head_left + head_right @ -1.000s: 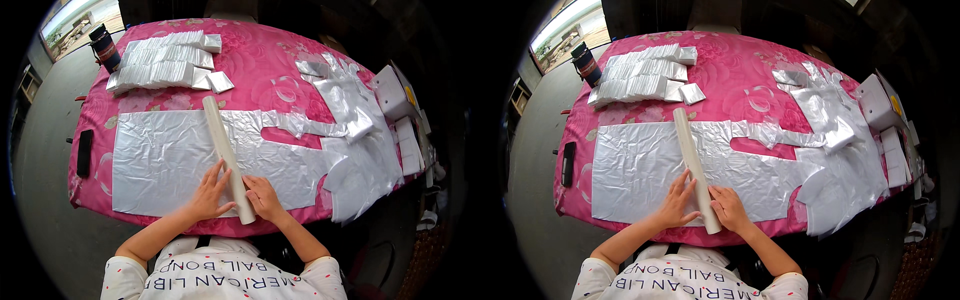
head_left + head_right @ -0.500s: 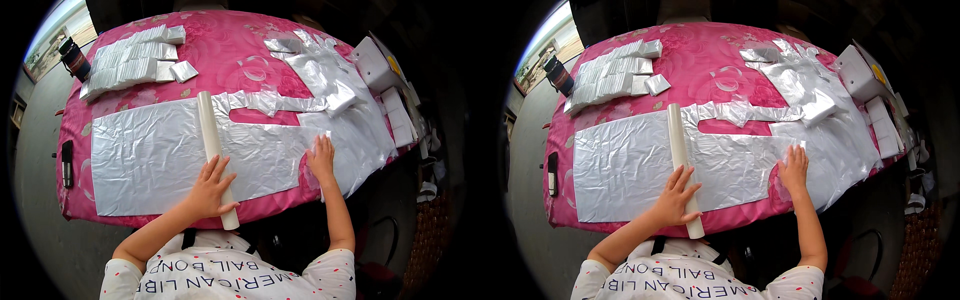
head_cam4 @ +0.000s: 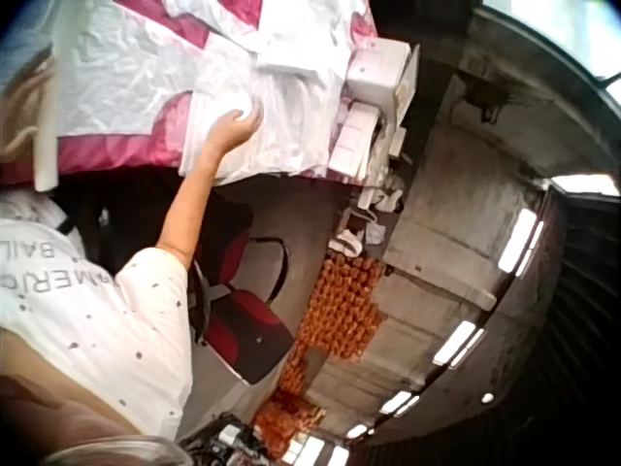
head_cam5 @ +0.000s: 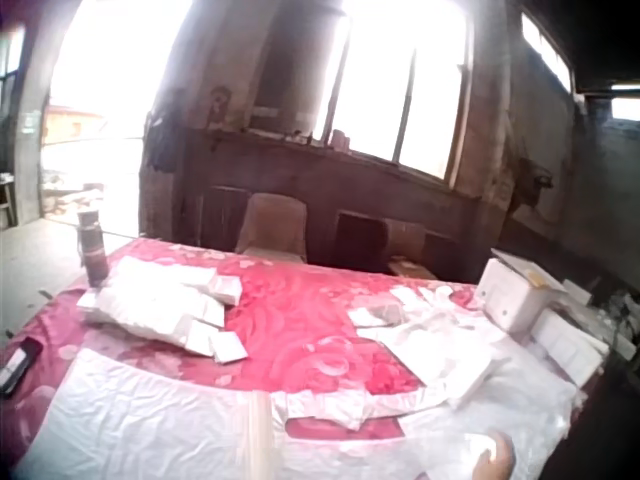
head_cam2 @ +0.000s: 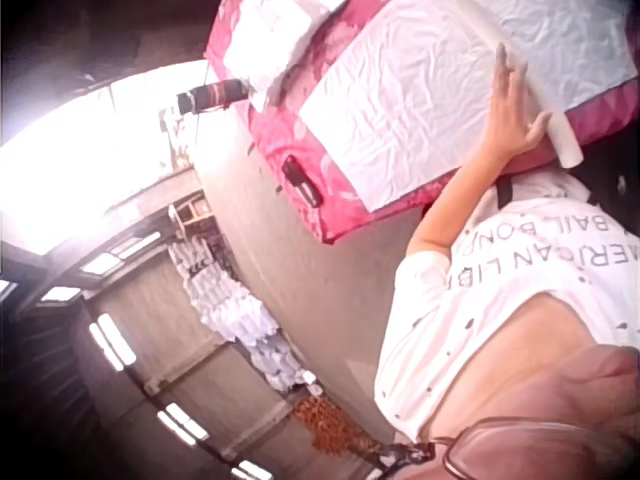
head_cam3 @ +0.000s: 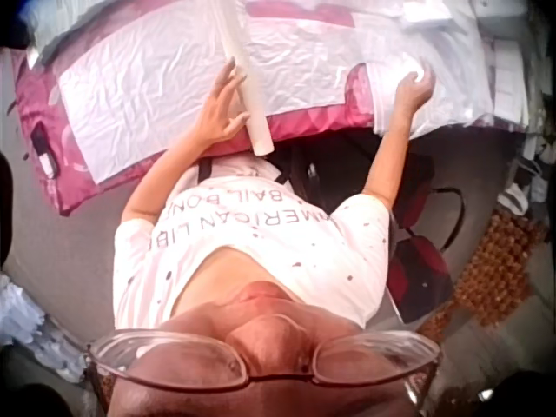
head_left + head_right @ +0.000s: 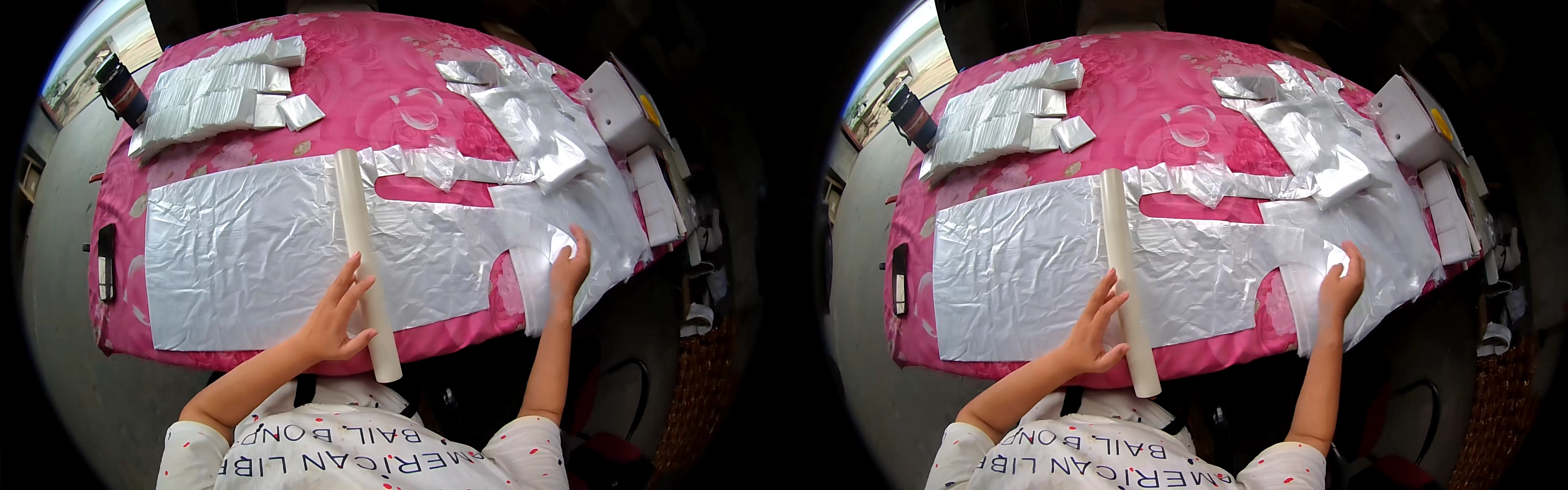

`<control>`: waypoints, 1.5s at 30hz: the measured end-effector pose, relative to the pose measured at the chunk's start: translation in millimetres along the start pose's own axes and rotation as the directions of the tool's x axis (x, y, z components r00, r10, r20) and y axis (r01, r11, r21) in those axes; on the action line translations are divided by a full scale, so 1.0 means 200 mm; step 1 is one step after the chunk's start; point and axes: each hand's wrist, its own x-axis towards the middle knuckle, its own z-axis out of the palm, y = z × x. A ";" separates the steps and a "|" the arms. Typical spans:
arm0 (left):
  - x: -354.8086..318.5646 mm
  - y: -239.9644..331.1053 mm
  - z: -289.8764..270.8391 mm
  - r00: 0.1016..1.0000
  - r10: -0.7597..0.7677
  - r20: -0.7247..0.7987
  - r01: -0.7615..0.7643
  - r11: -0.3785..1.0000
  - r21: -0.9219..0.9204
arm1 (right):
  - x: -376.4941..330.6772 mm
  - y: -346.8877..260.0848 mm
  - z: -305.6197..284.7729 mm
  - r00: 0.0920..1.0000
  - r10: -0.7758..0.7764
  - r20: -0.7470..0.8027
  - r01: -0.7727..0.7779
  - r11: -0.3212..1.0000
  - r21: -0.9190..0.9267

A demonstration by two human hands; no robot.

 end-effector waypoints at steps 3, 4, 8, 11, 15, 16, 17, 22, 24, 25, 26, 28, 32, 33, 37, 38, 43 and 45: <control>0.04 0.00 -0.07 0.996 -0.005 0.090 -0.011 0.985 0.173 | -0.28 -0.40 0.16 0.915 -0.252 0.315 0.191 0.959 0.210; 0.06 -0.02 -0.11 0.991 -0.064 0.114 0.032 0.964 0.264 | -0.35 -0.44 0.20 0.878 -0.280 0.388 0.199 0.951 0.236; -0.05 -0.18 -0.40 0.947 -0.315 -0.062 0.282 0.722 0.632 | -0.50 -0.44 0.40 0.730 -0.451 0.514 0.412 0.890 0.196; -0.14 -0.22 -0.56 0.889 -0.446 -0.109 0.363 0.537 0.762 | -0.51 -0.51 0.46 0.665 -0.453 0.594 0.466 0.873 0.144; -0.19 -0.22 -0.62 0.864 -0.491 -0.115 0.390 0.508 0.768 | -0.51 -0.57 0.51 0.654 -0.443 0.614 0.493 0.864 0.099; -0.18 -0.22 -0.62 0.862 -0.495 -0.107 0.389 0.513 0.765 | -0.52 -0.58 0.53 0.656 -0.439 0.614 0.493 0.865 0.090; -0.18 -0.21 -0.64 0.858 -0.501 -0.112 0.395 0.505 0.768 | -0.53 -0.59 0.54 0.660 -0.434 0.613 0.493 0.866 0.082; -0.22 -0.25 -0.75 0.857 -0.503 -0.111 0.387 0.486 0.784 | -0.54 -0.66 0.56 0.618 -0.499 0.607 0.522 0.838 0.158; -0.24 -0.27 -0.75 0.863 -0.492 -0.114 0.379 0.481 0.790 | -0.50 -0.64 0.56 0.604 -0.500 0.620 0.524 0.836 0.163; -0.24 -0.27 -0.75 0.863 -0.491 -0.116 0.377 0.475 0.795 | -0.46 -0.60 0.55 0.606 -0.491 0.627 0.529 0.836 0.143; -0.24 -0.27 -0.75 0.864 -0.490 -0.118 0.375 0.468 0.801 | -0.42 -0.54 0.53 0.607 -0.481 0.633 0.534 0.836 0.124; -0.24 -0.26 -0.75 0.862 -0.493 -0.117 0.374 0.462 0.804 | -0.35 -0.38 0.48 0.659 -0.434 0.614 0.509 0.859 0.060; -0.23 -0.27 -0.74 0.868 -0.486 -0.106 0.364 0.477 0.800 | -0.14 0.10 0.34 0.813 -0.285 0.509 0.377 0.922 -0.086; -0.24 -0.27 -0.74 0.870 -0.483 -0.104 0.361 0.478 0.801 | -0.11 0.19 0.30 0.847 -0.234 0.478 0.319 0.942 -0.105; -0.20 -0.22 -0.56 0.962 -0.269 -0.051 0.241 0.745 0.621 | -0.07 0.45 0.16 0.946 -0.047 0.320 0.131 0.960 -0.247; -0.14 -0.14 -0.48 0.971 -0.237 0.005 0.200 0.829 0.522 | -0.07 0.47 0.16 0.959 0.002 0.284 0.077 0.961 -0.266; 0.08 -0.01 -0.15 0.954 -0.002 0.299 -0.123 0.909 0.399 | -0.09 0.42 0.15 0.981 -0.040 0.190 0.109 0.923 -0.369; 0.10 -0.02 -0.09 0.938 0.033 0.346 -0.174 0.906 0.386 | -0.08 0.35 0.15 0.988 -0.050 0.143 0.100 0.924 -0.370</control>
